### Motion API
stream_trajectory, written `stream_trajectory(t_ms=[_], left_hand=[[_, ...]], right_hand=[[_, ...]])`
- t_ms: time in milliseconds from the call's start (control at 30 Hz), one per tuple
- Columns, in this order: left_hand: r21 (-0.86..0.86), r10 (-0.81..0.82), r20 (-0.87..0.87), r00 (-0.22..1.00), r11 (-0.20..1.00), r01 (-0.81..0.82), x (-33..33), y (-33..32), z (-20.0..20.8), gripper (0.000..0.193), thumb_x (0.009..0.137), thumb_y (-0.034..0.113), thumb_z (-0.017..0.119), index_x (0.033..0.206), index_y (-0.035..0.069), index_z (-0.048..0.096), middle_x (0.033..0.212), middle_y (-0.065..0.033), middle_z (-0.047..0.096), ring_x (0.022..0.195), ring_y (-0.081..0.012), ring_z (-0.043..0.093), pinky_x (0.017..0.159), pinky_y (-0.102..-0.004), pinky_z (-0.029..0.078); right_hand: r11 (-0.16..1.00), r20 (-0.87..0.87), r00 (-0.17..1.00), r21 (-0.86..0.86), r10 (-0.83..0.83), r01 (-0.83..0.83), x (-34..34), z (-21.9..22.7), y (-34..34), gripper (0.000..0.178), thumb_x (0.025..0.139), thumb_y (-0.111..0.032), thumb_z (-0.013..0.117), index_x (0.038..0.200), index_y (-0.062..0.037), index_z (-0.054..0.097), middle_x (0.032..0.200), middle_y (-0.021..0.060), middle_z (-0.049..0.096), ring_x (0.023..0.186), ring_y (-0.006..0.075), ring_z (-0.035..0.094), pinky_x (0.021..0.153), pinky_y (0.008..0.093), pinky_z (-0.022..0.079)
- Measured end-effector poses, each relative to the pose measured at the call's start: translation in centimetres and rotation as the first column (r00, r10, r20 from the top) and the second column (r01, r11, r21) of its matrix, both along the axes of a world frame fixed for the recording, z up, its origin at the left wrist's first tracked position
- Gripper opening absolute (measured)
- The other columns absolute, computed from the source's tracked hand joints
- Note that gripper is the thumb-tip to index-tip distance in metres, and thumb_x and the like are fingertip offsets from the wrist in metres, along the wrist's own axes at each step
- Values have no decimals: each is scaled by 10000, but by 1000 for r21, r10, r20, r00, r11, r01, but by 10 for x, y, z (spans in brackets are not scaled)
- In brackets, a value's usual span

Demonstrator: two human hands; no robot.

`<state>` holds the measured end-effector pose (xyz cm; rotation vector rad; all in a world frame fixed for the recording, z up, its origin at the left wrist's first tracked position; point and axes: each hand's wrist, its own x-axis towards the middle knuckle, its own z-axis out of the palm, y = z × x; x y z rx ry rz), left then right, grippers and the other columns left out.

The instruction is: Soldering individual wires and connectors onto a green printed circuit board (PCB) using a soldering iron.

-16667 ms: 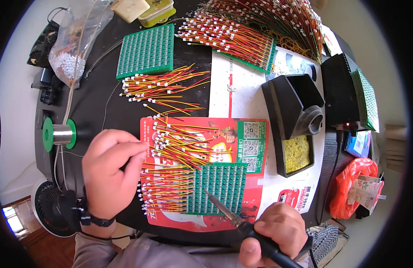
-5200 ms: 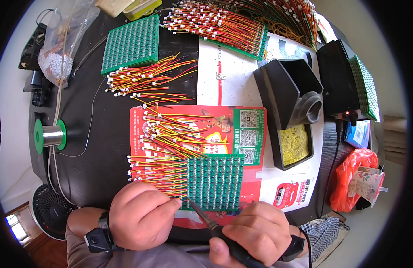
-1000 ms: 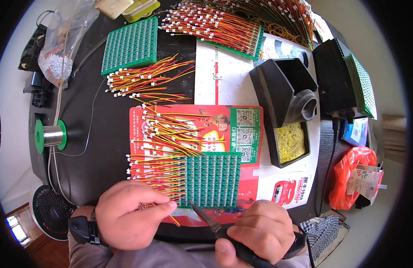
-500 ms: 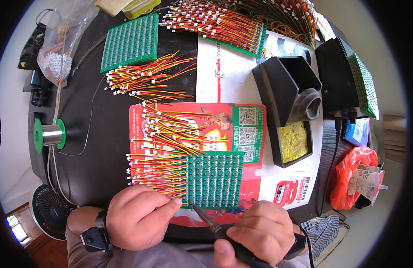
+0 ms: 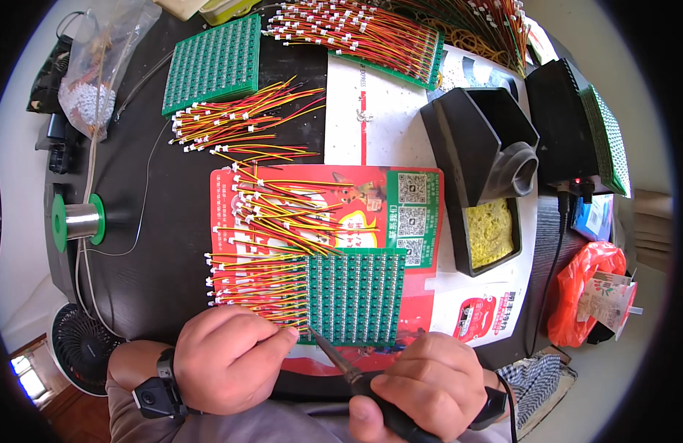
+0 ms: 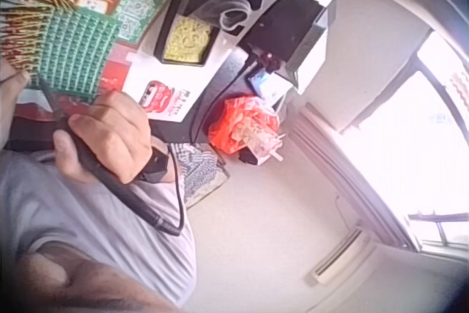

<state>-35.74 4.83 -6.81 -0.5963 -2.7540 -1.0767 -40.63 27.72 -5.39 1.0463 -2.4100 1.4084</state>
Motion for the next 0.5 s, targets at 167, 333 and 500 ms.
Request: stream_trajectory(t_ms=[167, 333, 500], left_hand=[[4, 11, -3, 1000, 1000, -11, 0, 1, 0, 224, 662, -21, 729, 886, -14, 720, 748, -54, 604, 610, -219, 606, 512, -324, 498], [11, 9, -8, 1000, 1000, -9, 0, 1, -1, 222, 666, -24, 729, 888, -20, 718, 750, -57, 606, 606, -219, 602, 510, -324, 494], [8, 11, -2, 1000, 1000, -11, 0, 0, -1, 219, 668, -26, 729, 886, -19, 719, 755, -58, 610, 602, -217, 595, 510, -319, 487]], right_hand=[[1000, -5, 1000, -1, -6, 6, 0, 0, -2, 243, 781, -200, 707, 827, -17, 555, 592, 32, 514, 452, 163, 487, 402, 290, 392], [1000, -10, 1000, 4, 0, 0, 0, 1, -1, 244, 778, -200, 708, 829, -16, 555, 592, 31, 518, 454, 163, 493, 406, 291, 402], [999, -1, 1000, -51, 3, -3, 0, -1, -1, 254, 776, -208, 718, 825, -20, 554, 595, 32, 519, 458, 160, 477, 412, 296, 392]])
